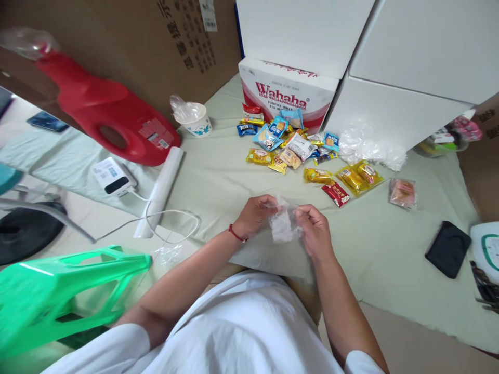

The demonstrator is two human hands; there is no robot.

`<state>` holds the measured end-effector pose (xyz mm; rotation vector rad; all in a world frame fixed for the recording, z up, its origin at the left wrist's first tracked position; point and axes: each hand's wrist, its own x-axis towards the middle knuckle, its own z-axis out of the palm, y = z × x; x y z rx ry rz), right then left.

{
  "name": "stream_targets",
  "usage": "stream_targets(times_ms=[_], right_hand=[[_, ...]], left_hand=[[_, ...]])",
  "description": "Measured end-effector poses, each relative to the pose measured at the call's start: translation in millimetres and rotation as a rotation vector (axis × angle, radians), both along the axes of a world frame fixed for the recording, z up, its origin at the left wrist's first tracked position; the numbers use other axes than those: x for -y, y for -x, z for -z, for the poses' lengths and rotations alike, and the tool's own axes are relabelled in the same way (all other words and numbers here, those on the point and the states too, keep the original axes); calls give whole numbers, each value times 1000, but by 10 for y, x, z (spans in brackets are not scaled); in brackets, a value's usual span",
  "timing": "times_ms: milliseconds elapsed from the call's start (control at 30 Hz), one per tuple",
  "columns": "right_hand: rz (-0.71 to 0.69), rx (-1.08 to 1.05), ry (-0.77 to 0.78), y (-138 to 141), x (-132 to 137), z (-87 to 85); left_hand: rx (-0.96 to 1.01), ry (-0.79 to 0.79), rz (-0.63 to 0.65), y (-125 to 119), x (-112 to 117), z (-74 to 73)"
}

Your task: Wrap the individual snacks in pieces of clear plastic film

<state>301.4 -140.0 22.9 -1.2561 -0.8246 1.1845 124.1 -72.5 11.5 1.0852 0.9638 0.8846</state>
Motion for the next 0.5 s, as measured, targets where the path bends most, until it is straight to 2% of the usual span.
stream_targets(times_ms=[100, 200, 267, 367, 433, 500], right_hand=[[254, 18, -39, -82, -60, 51], [424, -34, -55, -145, -72, 103], [463, -45, -30, -149, -32, 139], [433, 9, 41, -152, 79, 200], [430, 53, 69, -205, 154, 234], [396, 70, 98, -307, 207, 244]], left_hand=[[-56, 8, -159, 41, 9, 26], [-99, 36, -269, 154, 61, 51], [-62, 72, -340, 221, 96, 54], [10, 120, -424, 293, 123, 14], [48, 184, -346, 337, 123, -44], [81, 256, -169, 377, 112, -110]])
